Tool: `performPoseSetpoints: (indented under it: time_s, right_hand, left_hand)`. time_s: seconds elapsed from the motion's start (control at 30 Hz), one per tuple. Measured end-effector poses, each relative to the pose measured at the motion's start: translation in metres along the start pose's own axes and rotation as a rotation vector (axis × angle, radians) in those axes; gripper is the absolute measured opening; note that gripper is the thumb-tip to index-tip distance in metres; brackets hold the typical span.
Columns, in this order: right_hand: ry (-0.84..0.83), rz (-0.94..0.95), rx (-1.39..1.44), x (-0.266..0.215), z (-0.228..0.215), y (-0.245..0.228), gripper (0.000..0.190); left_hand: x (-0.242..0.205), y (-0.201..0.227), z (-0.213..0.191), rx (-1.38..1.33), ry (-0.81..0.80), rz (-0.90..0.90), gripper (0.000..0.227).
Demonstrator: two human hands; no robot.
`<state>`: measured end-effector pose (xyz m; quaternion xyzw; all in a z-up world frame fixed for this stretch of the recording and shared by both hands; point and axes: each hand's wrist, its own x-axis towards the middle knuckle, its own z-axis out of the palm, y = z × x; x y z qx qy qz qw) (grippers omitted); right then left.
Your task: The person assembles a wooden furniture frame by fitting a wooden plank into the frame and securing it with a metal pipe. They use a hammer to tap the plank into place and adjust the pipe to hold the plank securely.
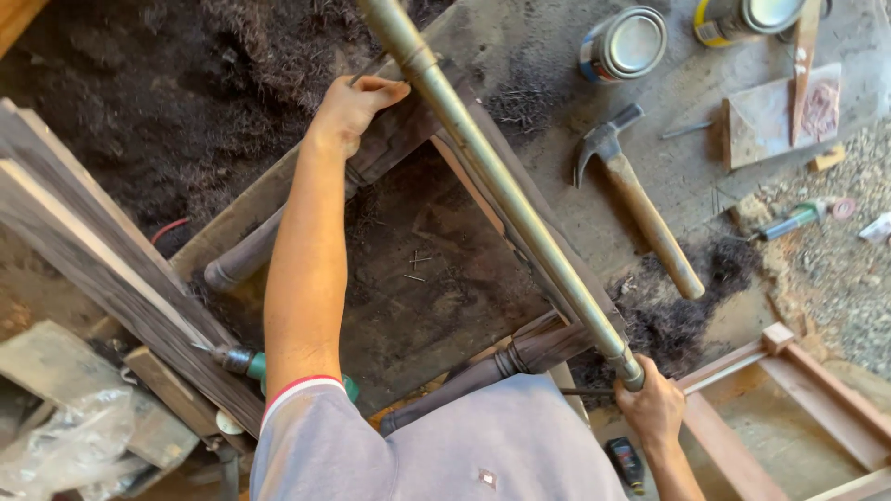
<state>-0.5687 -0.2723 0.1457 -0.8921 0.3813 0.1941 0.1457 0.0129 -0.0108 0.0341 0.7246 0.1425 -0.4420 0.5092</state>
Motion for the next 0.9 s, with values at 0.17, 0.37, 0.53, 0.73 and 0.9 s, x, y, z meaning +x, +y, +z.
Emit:
performPoseSetpoints:
  time_s: [0.17, 0.37, 0.53, 0.73, 0.9]
  right_hand:
    - [0.014, -0.029, 0.039, 0.002, 0.003, 0.000, 0.047]
    - [0.017, -0.067, 0.067, 0.009, 0.004, 0.005, 0.042]
    - [-0.039, -0.062, 0.026, 0.010, 0.003, 0.007, 0.040]
    - [-0.057, -0.051, 0.005, 0.009, -0.003, 0.001, 0.042]
    - [-0.059, -0.038, 0.014, 0.014, -0.010, -0.001, 0.036]
  left_hand:
    - [0.002, -0.004, -0.005, -0.070, -0.035, 0.003, 0.030]
    - [0.001, -0.002, -0.005, -0.079, 0.030, 0.002, 0.039]
    - [-0.019, 0.014, 0.002, 0.010, 0.108, -0.061, 0.044]
    - [0.010, -0.031, -0.007, 0.202, 0.115, 0.237, 0.042]
    - [-0.119, -0.022, 0.082, 0.569, 0.606, 0.943, 0.027]
